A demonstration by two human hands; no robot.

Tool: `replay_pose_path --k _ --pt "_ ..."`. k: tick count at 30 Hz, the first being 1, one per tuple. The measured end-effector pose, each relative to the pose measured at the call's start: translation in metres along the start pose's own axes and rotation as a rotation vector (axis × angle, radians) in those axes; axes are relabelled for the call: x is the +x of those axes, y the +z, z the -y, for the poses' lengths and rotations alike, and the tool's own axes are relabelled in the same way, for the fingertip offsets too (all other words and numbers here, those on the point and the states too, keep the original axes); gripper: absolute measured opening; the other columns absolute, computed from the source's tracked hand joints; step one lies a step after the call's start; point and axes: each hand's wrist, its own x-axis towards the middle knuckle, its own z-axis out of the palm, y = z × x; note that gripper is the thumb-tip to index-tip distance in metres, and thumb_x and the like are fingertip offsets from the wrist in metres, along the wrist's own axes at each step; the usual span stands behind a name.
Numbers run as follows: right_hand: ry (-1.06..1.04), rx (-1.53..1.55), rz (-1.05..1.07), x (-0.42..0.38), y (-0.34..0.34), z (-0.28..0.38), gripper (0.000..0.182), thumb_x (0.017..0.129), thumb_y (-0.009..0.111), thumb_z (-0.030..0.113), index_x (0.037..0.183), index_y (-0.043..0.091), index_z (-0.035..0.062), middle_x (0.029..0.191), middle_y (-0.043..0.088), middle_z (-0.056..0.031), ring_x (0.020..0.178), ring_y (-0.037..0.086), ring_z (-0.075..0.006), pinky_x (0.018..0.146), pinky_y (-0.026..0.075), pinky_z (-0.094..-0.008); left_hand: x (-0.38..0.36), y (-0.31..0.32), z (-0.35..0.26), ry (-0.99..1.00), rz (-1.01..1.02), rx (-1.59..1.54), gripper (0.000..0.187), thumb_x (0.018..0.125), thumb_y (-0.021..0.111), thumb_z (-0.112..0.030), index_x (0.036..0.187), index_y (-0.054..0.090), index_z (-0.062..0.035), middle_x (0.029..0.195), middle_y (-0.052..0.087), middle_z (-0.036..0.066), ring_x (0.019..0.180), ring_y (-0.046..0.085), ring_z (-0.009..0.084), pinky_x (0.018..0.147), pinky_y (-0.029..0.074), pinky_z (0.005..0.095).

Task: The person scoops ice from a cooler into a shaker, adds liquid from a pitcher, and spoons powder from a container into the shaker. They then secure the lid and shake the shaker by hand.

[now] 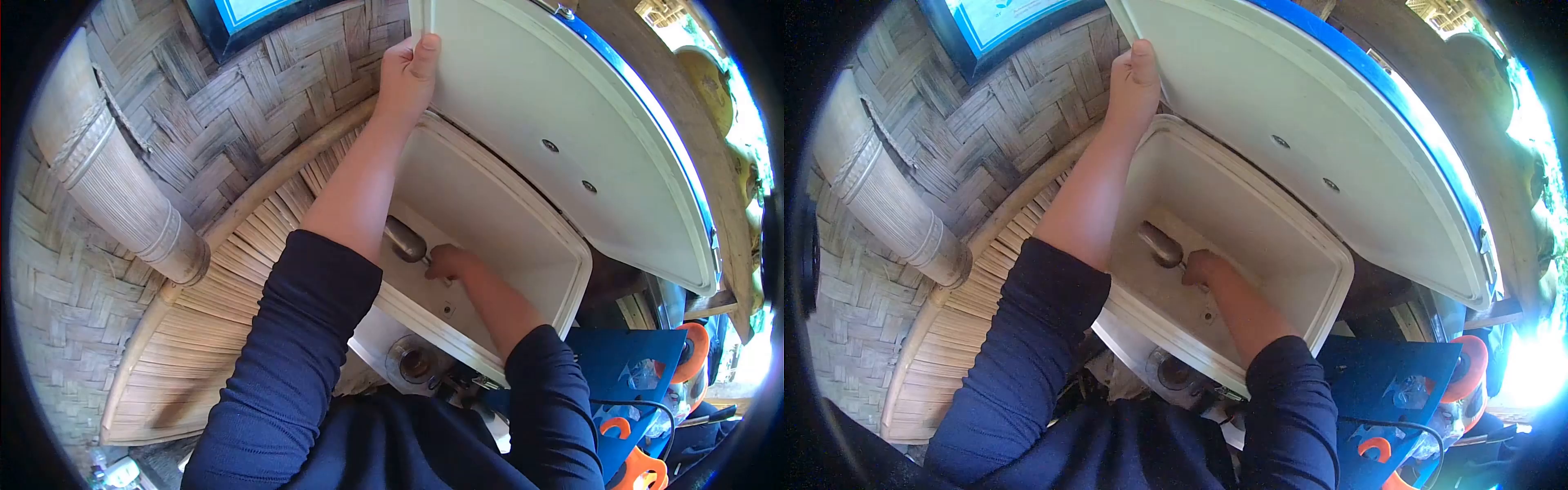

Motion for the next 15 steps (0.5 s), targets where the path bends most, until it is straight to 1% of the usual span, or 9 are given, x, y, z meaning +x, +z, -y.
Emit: replay_pose_path --k 1,3,4,6,7,9,10,13,15 --pt "0.003 0.008 0.003 -0.009 -0.013 0.003 0.033 0.069 0.066 0.019 0.095 0.065 -0.0007 0.087 0.066 -0.0183 0.072 0.066 -0.0238 0.064 0.053 -0.0347 0.0 0.0 0.001 -0.007 0.006 -0.002 0.062 0.081 0.051 -0.065 0.064 0.046 -0.0058 0.06 0.036 -0.007 0.06 0.033 0.0062 0.052 0.027 0.0249" --pt "0.11 -0.064 0.023 -0.022 -0.036 0.004 0.032 0.072 0.058 0.01 0.102 0.062 -0.0014 0.085 0.066 -0.0178 0.074 0.066 -0.0233 0.064 0.052 -0.036 0.001 0.001 0.003 0.032 -0.005 0.002 0.063 0.081 0.05 -0.066 0.062 0.043 -0.0063 0.059 0.034 -0.007 0.06 0.032 0.0066 0.051 0.027 0.0254" --pt "0.117 -0.063 0.029 -0.028 -0.045 0.004 0.032 0.072 0.058 0.01 0.102 0.062 -0.0014 0.085 0.066 -0.0178 0.074 0.066 -0.0233 0.064 0.052 -0.036 0.001 0.001 0.003 0.025 -0.007 -0.004 0.063 0.081 0.05 -0.066 0.062 0.043 -0.0063 0.059 0.034 -0.007 0.06 0.032 0.0066 0.051 0.027 0.0254" --pt "0.038 -0.155 -0.062 -0.041 -0.061 0.007 0.035 0.074 0.053 0.004 0.108 0.06 0.0015 0.087 0.066 -0.0171 0.075 0.066 -0.0248 0.063 0.053 -0.0384 0.001 0.0 0.002 0.007 -0.008 0.029 0.065 0.08 0.05 -0.067 0.06 0.04 -0.0068 0.058 0.034 -0.007 0.059 0.031 0.0066 0.051 0.026 0.0259" --pt "0.043 -0.158 -0.058 -0.047 -0.066 0.008 0.035 0.074 0.053 0.004 0.108 0.06 0.0015 0.087 0.066 -0.0171 0.075 0.066 -0.0248 0.063 0.053 -0.0384 0.002 0.0 0.002 0.004 -0.012 0.024 0.065 0.08 0.05 -0.067 0.06 0.04 -0.0068 0.058 0.034 -0.007 0.059 0.031 0.0066 0.051 0.026 0.0259" --pt "0.087 -0.262 -0.136 -0.059 -0.072 0.012 0.034 0.076 0.052 0.003 0.108 0.062 0.0061 0.087 0.066 -0.0161 0.077 0.066 -0.0269 0.064 0.053 -0.0398 0.001 -0.001 0.002 0.006 -0.015 0.023 0.066 0.079 0.051 -0.068 0.06 0.038 -0.0072 0.058 0.033 -0.007 0.059 0.031 0.0067 0.051 0.026 0.0264" --pt "0.092 -0.267 -0.129 -0.065 -0.074 0.012 0.034 0.076 0.052 0.003 0.108 0.062 0.0061 0.087 0.066 -0.0161 0.077 0.066 -0.0269 0.064 0.053 -0.0398 0.001 -0.001 0.002 0.001 -0.021 0.018 0.066 0.079 0.051 -0.068 0.06 0.038 -0.0072 0.058 0.033 -0.007 0.059 0.031 0.0067 0.051 0.026 0.0264" --pt "0.168 -0.357 -0.122 -0.075 -0.078 0.009 0.032 0.077 0.054 0.002 0.105 0.065 0.0108 0.09 0.066 -0.0145 0.082 0.066 -0.0285 0.068 0.053 -0.0415 0.004 -0.002 0.003 -0.013 -0.001 0.002 0.066 0.078 0.051 -0.07 0.06 0.039 -0.0073 0.058 0.034 -0.007 0.059 0.031 0.007 0.051 0.027 0.0262" --pt "0.124 -0.588 -0.21 -0.07 -0.068 -0.003 0.027 0.077 0.056 0.006 0.1 0.068 0.0128 0.092 0.067 -0.0133 0.085 0.065 -0.0277 0.072 0.052 -0.0418 0.005 -0.001 0.004 -0.045 -0.002 0.015 0.069 0.075 0.052 -0.072 0.06 0.039 -0.0061 0.057 0.036 -0.005 0.059 0.033 0.008 0.051 0.03 0.027"
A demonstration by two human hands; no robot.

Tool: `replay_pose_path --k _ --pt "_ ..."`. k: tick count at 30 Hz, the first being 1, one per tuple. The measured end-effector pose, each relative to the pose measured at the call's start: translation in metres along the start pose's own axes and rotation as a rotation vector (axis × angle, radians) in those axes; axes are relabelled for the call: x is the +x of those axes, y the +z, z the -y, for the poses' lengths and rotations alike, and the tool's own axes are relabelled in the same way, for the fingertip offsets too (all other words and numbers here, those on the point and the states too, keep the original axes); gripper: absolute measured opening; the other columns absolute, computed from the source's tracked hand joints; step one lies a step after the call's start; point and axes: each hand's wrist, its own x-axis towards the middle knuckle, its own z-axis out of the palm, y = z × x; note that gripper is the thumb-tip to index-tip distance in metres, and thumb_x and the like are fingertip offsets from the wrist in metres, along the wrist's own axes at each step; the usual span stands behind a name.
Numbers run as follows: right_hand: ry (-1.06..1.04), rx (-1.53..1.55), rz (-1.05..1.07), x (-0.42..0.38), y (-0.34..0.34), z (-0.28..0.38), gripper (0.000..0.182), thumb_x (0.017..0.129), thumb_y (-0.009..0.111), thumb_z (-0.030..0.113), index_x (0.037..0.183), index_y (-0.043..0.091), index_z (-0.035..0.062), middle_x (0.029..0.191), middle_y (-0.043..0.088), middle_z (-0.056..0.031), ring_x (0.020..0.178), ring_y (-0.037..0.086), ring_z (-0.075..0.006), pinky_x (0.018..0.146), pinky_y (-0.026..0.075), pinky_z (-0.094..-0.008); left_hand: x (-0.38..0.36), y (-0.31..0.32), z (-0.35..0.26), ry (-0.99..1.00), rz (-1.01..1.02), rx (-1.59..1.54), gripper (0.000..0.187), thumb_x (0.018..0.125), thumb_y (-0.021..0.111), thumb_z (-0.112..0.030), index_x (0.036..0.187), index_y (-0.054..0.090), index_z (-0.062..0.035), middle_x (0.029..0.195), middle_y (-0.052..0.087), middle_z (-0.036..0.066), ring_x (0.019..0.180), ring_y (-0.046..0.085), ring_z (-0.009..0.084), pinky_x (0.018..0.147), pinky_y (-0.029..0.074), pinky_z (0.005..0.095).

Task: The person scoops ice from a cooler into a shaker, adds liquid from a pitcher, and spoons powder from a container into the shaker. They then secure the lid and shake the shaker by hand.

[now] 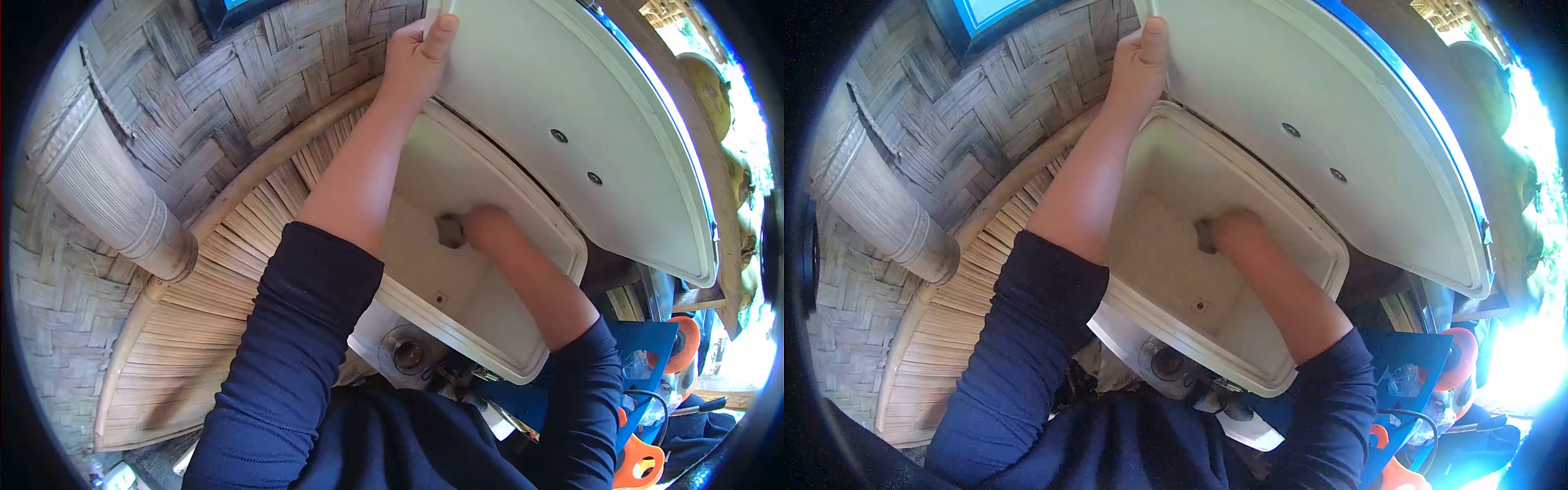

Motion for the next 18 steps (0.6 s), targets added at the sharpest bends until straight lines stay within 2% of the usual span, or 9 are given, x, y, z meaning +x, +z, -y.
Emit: replay_pose_path --k 1,3,4,6,10,12,16,18 --pt "0.0 -0.003 -0.001 0.0 0.013 0.001 0.027 0.077 0.056 0.006 0.1 0.068 0.0128 0.092 0.067 -0.0133 0.085 0.065 -0.0277 0.072 0.052 -0.0418 0.001 0.0 0.0 0.002 -0.002 -0.001 0.069 0.075 0.052 -0.072 0.06 0.039 -0.0061 0.057 0.036 -0.005 0.059 0.033 0.008 0.051 0.03 0.027" --pt "-0.007 -0.009 -0.167 0.001 0.043 0.007 0.023 0.077 0.058 0.011 0.097 0.069 0.0143 0.093 0.067 -0.0121 0.087 0.065 -0.0277 0.074 0.052 -0.0401 0.001 0.0 0.0 -0.011 -0.021 0.051 0.071 0.074 0.052 -0.073 0.061 0.041 -0.0043 0.057 0.038 -0.004 0.059 0.035 0.009 0.052 0.033 0.0279" --pt "-0.006 -0.01 -0.165 0.004 0.051 0.009 0.023 0.077 0.058 0.011 0.097 0.069 0.0143 0.093 0.067 -0.0121 0.087 0.065 -0.0277 0.074 0.052 -0.0401 0.001 0.0 0.003 -0.013 -0.022 0.05 0.071 0.074 0.052 -0.073 0.061 0.041 -0.0043 0.057 0.038 -0.004 0.059 0.035 0.009 0.052 0.033 0.0279" --pt "0.074 0.005 -0.053 0.006 0.059 0.01 0.024 0.078 0.057 0.012 0.098 0.069 0.0141 0.094 0.067 -0.0114 0.087 0.065 -0.029 0.075 0.052 -0.0389 0.003 0.0 0.005 -0.011 -0.01 0.07 0.072 0.075 0.052 -0.073 0.062 0.042 -0.0029 0.057 0.039 -0.002 0.059 0.036 0.0097 0.053 0.035 0.0288" --pt "0.051 -0.067 0.028 0.004 0.06 0.008 0.022 0.078 0.06 0.016 0.098 0.07 0.0123 0.096 0.067 -0.0114 0.087 0.065 -0.0295 0.076 0.051 -0.0386 0.001 0.002 0.001 -0.022 0.002 0.062 0.072 0.075 0.051 -0.073 0.062 0.043 -0.0028 0.056 0.039 -0.002 0.059 0.036 0.0097 0.053 0.034 0.0285" --pt "-0.032 -0.094 0.094 0.001 0.069 0.003 0.024 0.074 0.066 0.021 0.095 0.07 0.0099 0.098 0.066 -0.0117 0.087 0.064 -0.0294 0.077 0.051 -0.0388 0.002 0.002 0.0 -0.068 0.018 0.059 0.072 0.076 0.05 -0.073 0.062 0.042 -0.0026 0.056 0.039 -0.003 0.059 0.036 0.0097 0.053 0.034 0.0285" --pt "-0.089 -0.081 0.205 -0.013 0.056 0.01 0.027 0.071 0.07 0.023 0.094 0.07 0.0091 0.096 0.067 -0.0121 0.086 0.064 -0.0276 0.076 0.051 -0.0381 0.002 0.003 0.002 -0.027 0.003 0.082 0.071 0.077 0.05 -0.072 0.061 0.042 -0.003 0.057 0.039 -0.003 0.059 0.036 0.0095 0.053 0.034 0.0284" --pt "-0.305 -0.129 0.47 -0.024 0.034 0.021 0.023 0.073 0.069 0.022 0.091 0.071 0.0078 0.089 0.068 -0.0101 0.08 0.066 -0.0239 0.073 0.052 -0.0375 0.003 0.004 0.0 -0.004 0.013 0.077 0.071 0.077 0.049 -0.072 0.061 0.041 -0.0033 0.057 0.038 -0.003 0.059 0.036 0.0094 0.053 0.034 0.0284"
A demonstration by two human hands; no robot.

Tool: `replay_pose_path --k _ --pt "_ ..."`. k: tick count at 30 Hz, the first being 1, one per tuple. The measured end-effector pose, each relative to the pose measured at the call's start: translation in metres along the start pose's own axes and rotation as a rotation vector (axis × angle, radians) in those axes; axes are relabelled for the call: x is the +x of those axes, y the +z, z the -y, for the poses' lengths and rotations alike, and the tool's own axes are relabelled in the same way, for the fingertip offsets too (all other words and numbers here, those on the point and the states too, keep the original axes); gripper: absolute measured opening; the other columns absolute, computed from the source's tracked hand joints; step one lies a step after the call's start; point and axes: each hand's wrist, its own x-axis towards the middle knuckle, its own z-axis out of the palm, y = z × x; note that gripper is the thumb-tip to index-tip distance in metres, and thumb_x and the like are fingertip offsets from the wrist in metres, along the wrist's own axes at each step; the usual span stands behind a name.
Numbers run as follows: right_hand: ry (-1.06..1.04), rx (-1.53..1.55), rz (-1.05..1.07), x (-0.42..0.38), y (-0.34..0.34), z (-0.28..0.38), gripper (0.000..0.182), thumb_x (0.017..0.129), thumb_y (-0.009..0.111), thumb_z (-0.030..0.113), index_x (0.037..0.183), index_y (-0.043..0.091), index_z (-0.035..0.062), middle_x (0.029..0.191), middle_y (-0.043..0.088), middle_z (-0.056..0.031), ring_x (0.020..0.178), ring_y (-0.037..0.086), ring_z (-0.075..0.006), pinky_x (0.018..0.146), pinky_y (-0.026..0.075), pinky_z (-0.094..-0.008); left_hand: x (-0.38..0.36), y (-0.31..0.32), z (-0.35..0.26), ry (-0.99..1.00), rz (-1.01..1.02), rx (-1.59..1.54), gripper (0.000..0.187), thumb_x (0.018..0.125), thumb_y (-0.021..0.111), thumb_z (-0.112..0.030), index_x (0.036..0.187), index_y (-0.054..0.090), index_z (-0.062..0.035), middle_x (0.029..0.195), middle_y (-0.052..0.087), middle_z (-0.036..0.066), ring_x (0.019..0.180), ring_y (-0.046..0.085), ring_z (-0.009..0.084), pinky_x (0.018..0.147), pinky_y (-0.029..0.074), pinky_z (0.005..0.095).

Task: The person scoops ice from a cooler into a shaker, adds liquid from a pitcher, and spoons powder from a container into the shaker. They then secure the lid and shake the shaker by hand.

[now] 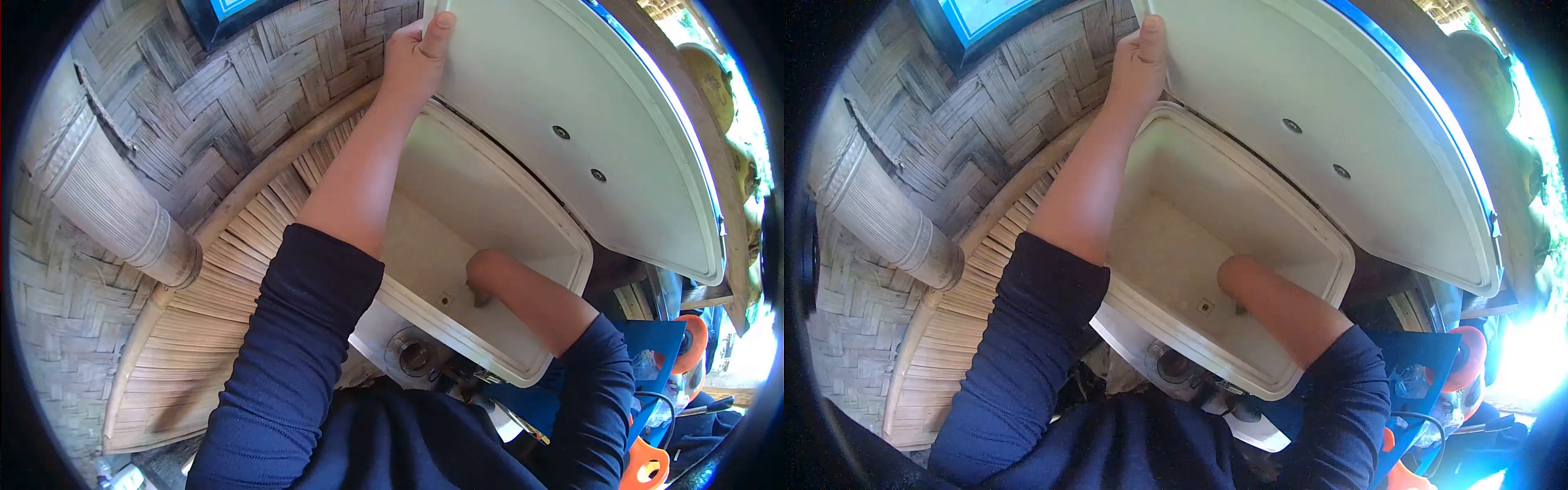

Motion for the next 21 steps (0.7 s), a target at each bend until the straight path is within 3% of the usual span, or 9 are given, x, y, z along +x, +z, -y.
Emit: replay_pose_path --k 1,3,9,13,15,19,21 --pt "-0.002 0.002 -0.002 0.009 0.0 0.003 0.023 0.073 0.069 0.022 0.091 0.071 0.0078 0.089 0.068 -0.0101 0.08 0.066 -0.0239 0.073 0.052 -0.0375 0.0 -0.001 -0.002 0.0 0.002 0.002 0.071 0.077 0.049 -0.072 0.061 0.041 -0.0033 0.057 0.038 -0.003 0.059 0.036 0.0094 0.053 0.034 0.0284" --pt "0.051 0.255 0.377 0.03 0.001 0.007 0.021 0.076 0.065 0.022 0.088 0.069 0.0041 0.08 0.069 -0.0075 0.073 0.066 -0.0197 0.067 0.052 -0.0366 0.0 -0.005 -0.002 -0.039 0.085 0.167 0.08 0.084 0.033 -0.072 0.076 0.056 0.0039 0.07 0.053 0.003 0.073 0.047 0.0131 0.067 0.04 0.0311" --pt "-0.074 0.391 0.253 0.019 -0.011 0.002 0.022 0.079 0.061 0.021 0.078 0.066 0.0 0.073 0.068 -0.0079 0.063 0.064 -0.0153 0.058 0.05 -0.032 0.004 -0.005 0.009 0.001 -0.004 0.188 0.082 0.083 0.032 -0.072 0.079 0.056 0.0056 0.075 0.056 0.006 0.076 0.049 0.0143 0.071 0.041 0.032" --pt "-0.084 0.64 0.193 0.028 -0.017 -0.015 0.021 0.08 0.061 0.021 0.077 0.065 0.0004 0.071 0.068 -0.0087 0.058 0.061 -0.0138 0.054 0.049 -0.029 -0.003 -0.002 -0.003 -0.034 0.082 0.198 0.084 0.083 0.029 -0.074 0.081 0.056 0.0058 0.076 0.056 0.007 0.077 0.049 0.0151 0.072 0.041 0.0325" --pt "-0.143 0.749 0.25 0.034 -0.015 -0.021 0.023 0.082 0.06 0.022 0.08 0.063 -0.0005 0.07 0.067 -0.0084 0.053 0.058 -0.0133 0.051 0.048 -0.0265 -0.003 0.002 -0.003 0.019 -0.008 0.021 0.066 0.083 0.045 -0.067 0.062 0.043 -0.0047 0.057 0.037 -0.005 0.059 0.034 0.008 0.051 0.03 0.0275" --pt "-0.187 0.75 0.227 0.04 -0.013 -0.019 0.026 0.085 0.058 0.024 0.083 0.062 -0.0019 0.069 0.067 -0.0087 0.052 0.058 -0.0141 0.048 0.047 -0.0261 -0.001 0.003 0.001 0.066 -0.017 0.043 0.065 0.085 0.043 -0.066 0.064 0.044 -0.0046 0.058 0.037 -0.005 0.059 0.034 0.0077 0.051 0.029 0.027" --pt "-0.225 0.754 0.098 0.044 -0.018 -0.01 0.028 0.088 0.056 0.026 0.086 0.061 -0.0013 0.068 0.066 -0.01 0.054 0.06 -0.0151 0.048 0.048 -0.0269 -0.001 0.002 0.001 0.062 -0.007 0.052 0.065 0.085 0.043 -0.066 0.065 0.046 -0.0042 0.059 0.038 -0.005 0.059 0.034 0.0073 0.051 0.029 0.0264"
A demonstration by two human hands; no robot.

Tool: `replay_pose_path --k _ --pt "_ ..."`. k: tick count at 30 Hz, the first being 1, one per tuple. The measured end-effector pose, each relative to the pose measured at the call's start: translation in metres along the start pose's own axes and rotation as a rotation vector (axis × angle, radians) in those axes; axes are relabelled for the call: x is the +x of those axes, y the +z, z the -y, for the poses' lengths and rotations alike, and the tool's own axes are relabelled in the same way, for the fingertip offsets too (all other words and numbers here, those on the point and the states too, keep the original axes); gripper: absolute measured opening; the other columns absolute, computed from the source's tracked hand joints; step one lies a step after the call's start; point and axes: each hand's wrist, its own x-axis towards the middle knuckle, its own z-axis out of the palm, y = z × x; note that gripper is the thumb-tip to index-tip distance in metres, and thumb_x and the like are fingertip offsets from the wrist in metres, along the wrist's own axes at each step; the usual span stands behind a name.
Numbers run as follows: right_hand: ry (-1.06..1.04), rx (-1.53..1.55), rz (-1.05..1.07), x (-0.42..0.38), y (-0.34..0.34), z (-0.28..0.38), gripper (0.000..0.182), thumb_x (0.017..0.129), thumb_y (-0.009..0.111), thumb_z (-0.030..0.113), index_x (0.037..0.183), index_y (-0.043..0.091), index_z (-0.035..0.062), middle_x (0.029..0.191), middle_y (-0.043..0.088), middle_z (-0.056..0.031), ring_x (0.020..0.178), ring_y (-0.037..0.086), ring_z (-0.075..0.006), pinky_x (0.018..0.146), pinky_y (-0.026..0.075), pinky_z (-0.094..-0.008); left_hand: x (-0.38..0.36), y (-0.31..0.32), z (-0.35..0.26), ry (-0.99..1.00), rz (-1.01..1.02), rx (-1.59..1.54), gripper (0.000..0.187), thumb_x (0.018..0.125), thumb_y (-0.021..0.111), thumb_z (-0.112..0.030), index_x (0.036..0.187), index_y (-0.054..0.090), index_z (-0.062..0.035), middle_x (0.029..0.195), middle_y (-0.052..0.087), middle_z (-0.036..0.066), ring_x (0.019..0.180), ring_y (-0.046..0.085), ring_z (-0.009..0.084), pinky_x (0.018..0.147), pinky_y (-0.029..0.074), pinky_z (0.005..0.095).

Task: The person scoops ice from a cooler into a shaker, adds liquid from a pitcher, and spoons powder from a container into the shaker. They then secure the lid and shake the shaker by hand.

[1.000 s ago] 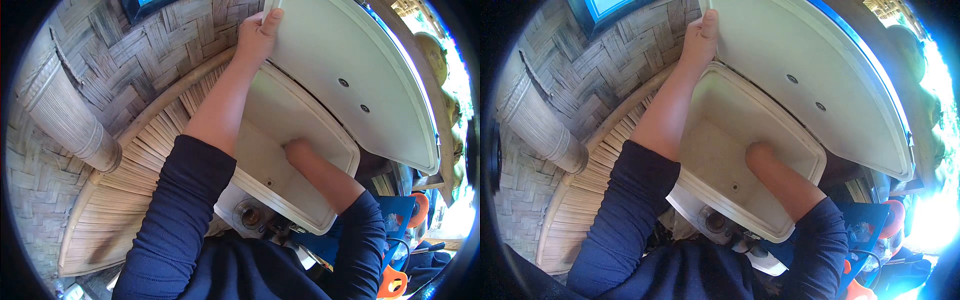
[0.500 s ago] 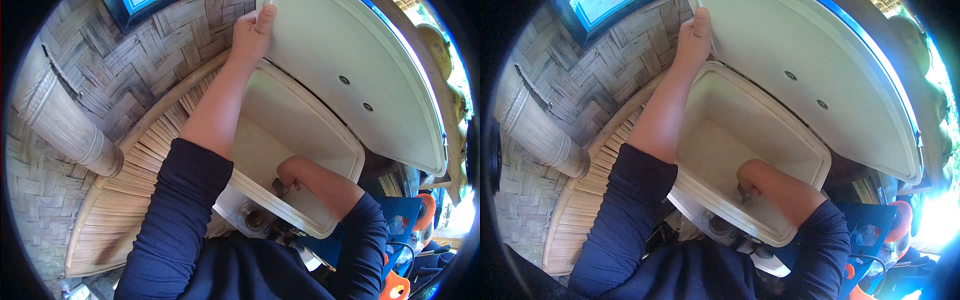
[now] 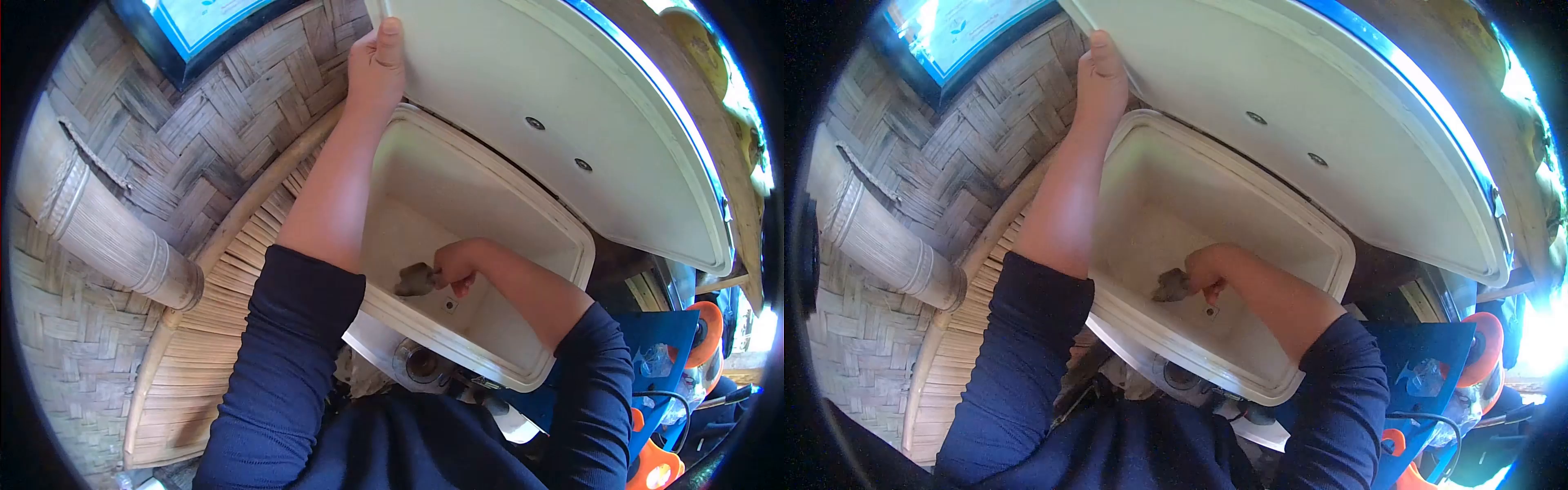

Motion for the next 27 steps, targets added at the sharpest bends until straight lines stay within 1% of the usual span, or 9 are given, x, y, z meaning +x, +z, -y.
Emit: replay_pose_path --k 3,7,10,12,16,19,21,24,27 --pt "-0.009 0.043 -0.027 0.0 0.004 0.003 0.028 0.085 0.058 0.025 0.075 0.064 -0.0014 0.069 0.067 -0.0097 0.054 0.061 -0.0138 0.049 0.048 -0.0273 -0.001 0.001 -0.003 -0.005 0.007 -0.018 0.067 0.084 0.042 -0.067 0.066 0.047 -0.0036 0.06 0.04 -0.005 0.06 0.037 0.007 0.052 0.03 0.026" --pt "-0.046 0.091 -0.028 0.012 0.009 -0.008 0.03 0.086 0.056 0.025 0.074 0.064 -0.0019 0.068 0.067 -0.0115 0.054 0.062 -0.0154 0.048 0.049 -0.0285 -0.002 0.0 -0.005 -0.031 0.021 -0.003 0.068 0.085 0.04 -0.068 0.067 0.049 -0.003 0.06 0.042 -0.005 0.061 0.039 0.0067 0.054 0.032 0.0257" --pt "-0.144 0.144 -0.067 0.023 0.019 0.001 0.028 0.088 0.053 0.022 0.077 0.063 -0.0019 0.065 0.065 -0.0133 0.052 0.062 -0.0174 0.046 0.05 -0.031 -0.003 0.001 -0.007 -0.039 0.015 0.035 0.07 0.085 0.039 -0.068 0.07 0.052 -0.0017 0.062 0.045 -0.003 0.064 0.042 0.0075 0.057 0.035 0.026" --pt "-0.156 0.115 -0.132 0.028 0.026 0.01 0.028 0.092 0.048 0.024 0.095 0.051 -0.0034 0.065 0.063 -0.0127 0.053 0.064 -0.0209 0.045 0.051 -0.0348 -0.003 0.001 -0.008 -0.013 0.008 0.05 0.073 0.085 0.037 -0.069 0.075 0.056 0.0004 0.066 0.05 -0.001 0.067 0.044 0.0089 0.06 0.037 0.0267" --pt "-0.213 0.191 -0.208 0.035 0.039 0.017 0.029 0.092 0.048 0.026 0.098 0.05 -0.0033 0.067 0.062 -0.0147 0.05 0.063 -0.0229 0.048 0.051 -0.0387 -0.003 0.002 -0.01 0.002 0.023 0.074 0.077 0.084 0.035 -0.071 0.079 0.057 0.0021 0.07 0.053 0.001 0.069 0.045 0.0101 0.062 0.038 0.0277" --pt "-0.256 0.024 -0.385 0.039 0.044 0.021 0.03 0.091 0.049 0.026 0.101 0.05 -0.0022 0.072 0.061 -0.0181 0.059 0.064 -0.0297 0.059 0.052 -0.0416 -0.004 0.003 -0.012 0.026 0.002 0.088 0.079 0.084 0.032 -0.072 0.08 0.057 0.0032 0.071 0.053 0.001 0.071 0.046 0.0106 0.063 0.038 0.0285" --pt "-0.38 -0.08 -0.549 0.049 0.044 0.019 0.032 0.09 0.051 0.028 0.104 0.05 -0.0006 0.077 0.061 -0.0204 0.073 0.063 -0.0358 0.07 0.049 -0.0442 -0.003 0.0 -0.011 0.0 0.019 0.135 0.082 0.083 0.03 -0.074 0.082 0.058 0.0039 0.073 0.054 0.002 0.073 0.047 0.0117 0.067 0.039 0.0295" --pt "-0.4 -0.116 -0.655 0.05 0.039 0.017 0.033 0.089 0.052 0.03 0.106 0.049 0.0023 0.08 0.062 -0.0198 0.082 0.06 -0.0381 0.071 0.047 -0.0474 -0.003 -0.002 -0.011 -0.03 0.027 0.157 0.085 0.081 0.03 -0.075 0.083 0.058 0.0044 0.075 0.055 0.004 0.075 0.048 0.0125 0.07 0.04 0.0304" --pt "-0.402 -0.163 -0.742 0.054 0.04 0.014 0.032 0.089 0.052 0.032 0.107 0.049 0.0054 0.08 0.061 -0.0191 0.079 0.061 -0.0372 0.068 0.047 -0.0482 -0.005 0.002 -0.014 -0.017 0.0 0.137 0.085 0.081 0.029 -0.076 0.085 0.058 0.0045 0.077 0.056 0.005 0.077 0.049 0.0132 0.071 0.041 0.0309"
